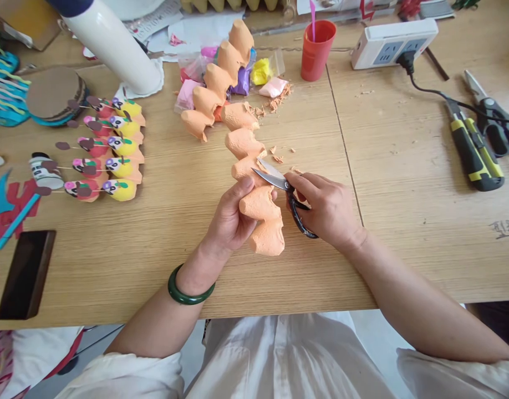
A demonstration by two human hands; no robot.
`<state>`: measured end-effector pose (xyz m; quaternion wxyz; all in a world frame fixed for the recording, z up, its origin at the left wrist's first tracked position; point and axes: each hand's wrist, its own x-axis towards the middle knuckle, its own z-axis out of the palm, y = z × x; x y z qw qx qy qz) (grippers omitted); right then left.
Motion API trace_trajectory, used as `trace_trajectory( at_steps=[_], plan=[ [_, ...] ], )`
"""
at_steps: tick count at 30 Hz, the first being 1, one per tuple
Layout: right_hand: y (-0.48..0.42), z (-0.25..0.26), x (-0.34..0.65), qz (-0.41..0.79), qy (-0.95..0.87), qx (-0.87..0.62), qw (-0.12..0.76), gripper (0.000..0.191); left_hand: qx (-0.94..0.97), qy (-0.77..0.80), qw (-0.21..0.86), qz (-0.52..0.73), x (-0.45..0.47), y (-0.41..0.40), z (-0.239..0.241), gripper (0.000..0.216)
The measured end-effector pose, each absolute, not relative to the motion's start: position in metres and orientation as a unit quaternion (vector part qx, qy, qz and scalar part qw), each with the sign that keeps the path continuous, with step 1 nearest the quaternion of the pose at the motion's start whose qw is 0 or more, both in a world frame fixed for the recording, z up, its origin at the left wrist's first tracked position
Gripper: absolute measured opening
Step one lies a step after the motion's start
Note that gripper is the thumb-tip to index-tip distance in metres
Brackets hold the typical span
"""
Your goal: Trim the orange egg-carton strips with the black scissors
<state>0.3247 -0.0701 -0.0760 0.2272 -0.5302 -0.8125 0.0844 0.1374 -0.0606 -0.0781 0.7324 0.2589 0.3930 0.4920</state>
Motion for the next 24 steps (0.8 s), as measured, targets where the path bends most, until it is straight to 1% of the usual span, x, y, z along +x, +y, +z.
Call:
trace_trajectory(
  at_steps=[6,12,14,17,21,24],
  plan=[
    [-0.073,-0.077,0.323,0.054,-0.809,-0.544,0.215,0.039,0.259,0.393,0.736,0.487,0.136,-0.059,-0.082,0.027],
    [-0.078,-0.081,0.317,0.089,-0.787,-0.575,0.205,0.033,0.213,0.416,0.747,0.472,0.137,-0.058,-0.078,0.030],
    [-0.077,-0.083,0.317,0.116,-0.779,-0.575,0.221,0.033,0.224,0.409,0.750,0.468,0.137,-0.057,-0.079,0.033],
    [-0.074,-0.083,0.318,0.177,-0.744,-0.584,0.274,0.031,0.255,0.398,0.735,0.486,0.136,-0.056,-0.083,0.035],
    [-0.073,-0.073,0.319,0.287,-0.679,-0.592,0.326,0.031,0.276,0.404,0.693,0.530,0.136,-0.055,-0.088,0.029],
    [-0.076,-0.065,0.319,0.326,-0.659,-0.583,0.346,0.032,0.304,0.409,0.657,0.555,0.138,-0.057,-0.087,0.025]
  ],
)
